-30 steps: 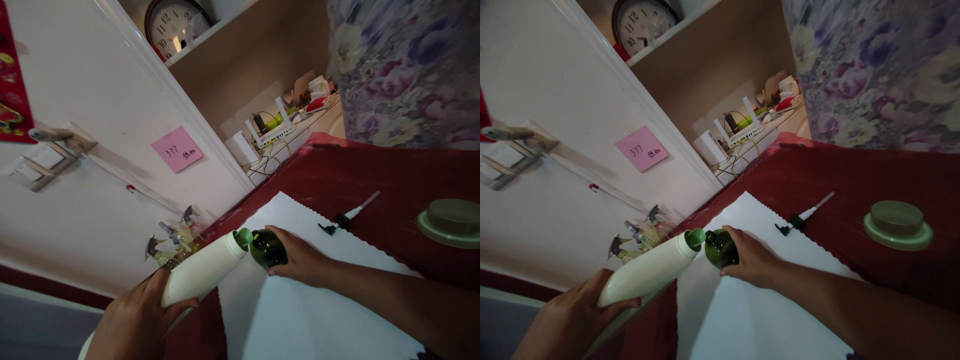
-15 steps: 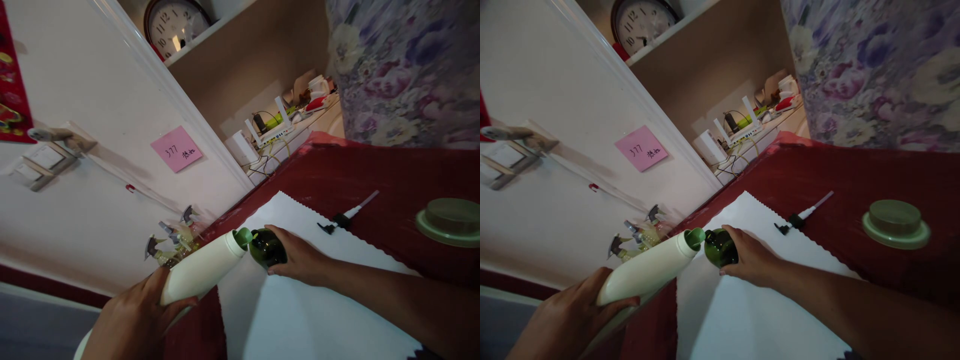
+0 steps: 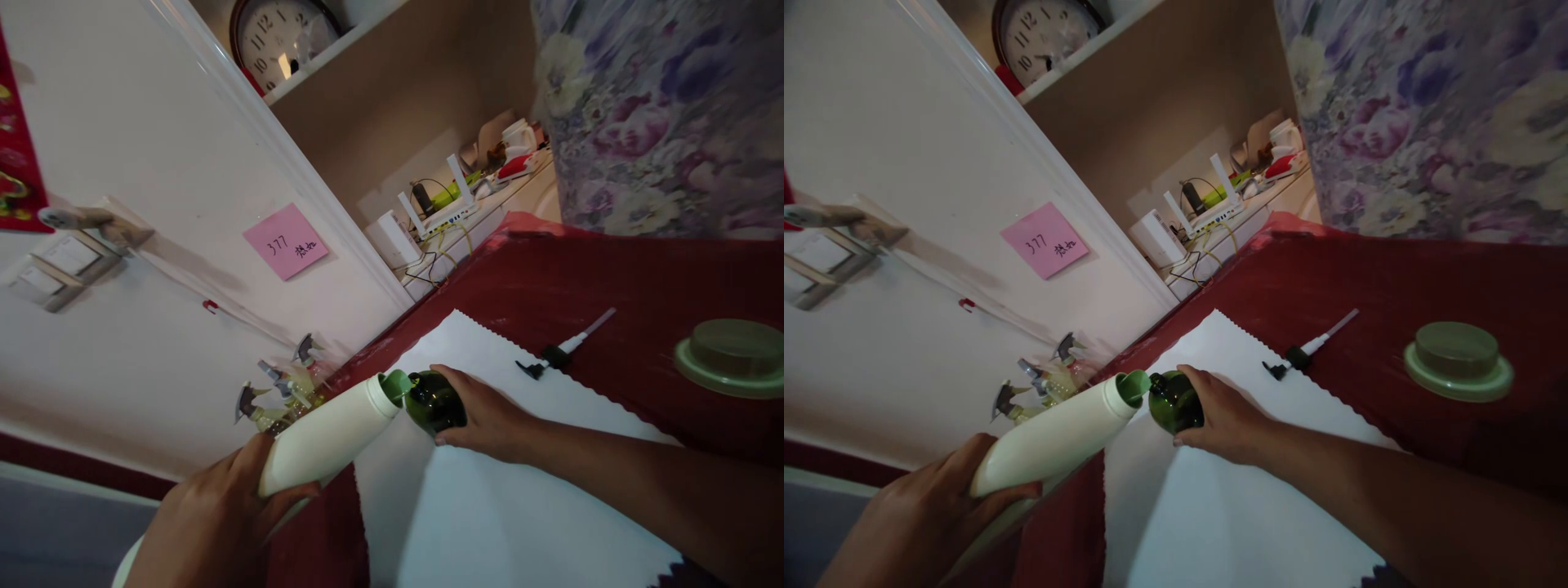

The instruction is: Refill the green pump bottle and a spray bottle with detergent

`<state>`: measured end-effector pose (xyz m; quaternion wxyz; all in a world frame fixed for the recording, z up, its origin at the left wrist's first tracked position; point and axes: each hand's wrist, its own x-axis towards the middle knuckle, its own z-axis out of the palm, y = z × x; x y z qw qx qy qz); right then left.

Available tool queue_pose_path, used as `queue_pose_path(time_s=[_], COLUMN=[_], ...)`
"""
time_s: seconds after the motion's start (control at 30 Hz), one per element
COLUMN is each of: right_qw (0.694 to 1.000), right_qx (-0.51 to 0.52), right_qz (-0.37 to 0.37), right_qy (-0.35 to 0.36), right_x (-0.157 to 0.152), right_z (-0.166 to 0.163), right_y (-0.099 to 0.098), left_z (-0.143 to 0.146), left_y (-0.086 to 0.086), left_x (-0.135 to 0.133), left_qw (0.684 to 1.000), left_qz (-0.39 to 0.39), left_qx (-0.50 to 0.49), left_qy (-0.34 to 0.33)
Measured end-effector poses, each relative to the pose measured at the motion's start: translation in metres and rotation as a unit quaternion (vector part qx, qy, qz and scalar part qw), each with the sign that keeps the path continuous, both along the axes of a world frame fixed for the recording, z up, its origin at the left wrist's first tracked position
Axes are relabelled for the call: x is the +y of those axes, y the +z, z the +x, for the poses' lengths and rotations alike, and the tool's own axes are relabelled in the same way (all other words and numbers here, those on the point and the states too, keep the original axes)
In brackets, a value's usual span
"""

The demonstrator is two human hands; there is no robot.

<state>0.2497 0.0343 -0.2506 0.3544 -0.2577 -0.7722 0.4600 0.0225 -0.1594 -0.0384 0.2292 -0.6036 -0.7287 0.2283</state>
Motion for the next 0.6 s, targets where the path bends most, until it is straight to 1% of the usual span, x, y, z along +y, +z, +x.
queue_pose_path(time_s=[0.13,0.3,0.4,0.6], right_qw=[1.000,1.000,1.000,1.000], right_qx=[0.000,-0.001,0.000,0.003], right_qz=[0.000,-0.001,0.000,0.004], right_qy=[-0.001,-0.004,-0.007,-0.007], right_x=[0.0002,0.0007,0.0009,0.0005], right_z=[0.0006,0.0000,-0.0005,0.0000], right_y=[-0.0003,-0.0002,-0.0007,-0.0016], left_z=[-0.0014,-0.0051,-0.0033,0.0036], left_y=[-0.0012,-0.0033,-0.0020,0.0008], left_x=[0.0004,0.0019,0.0022,0.0042], left_qw=[1.000,1.000,1.000,1.000], left_qz=[0.006,0.022,0.012,0.015], left_qx=[-0.014,0.005,-0.004,-0.023], left_qy=[0.006,-0.006,-0.001,-0.012])
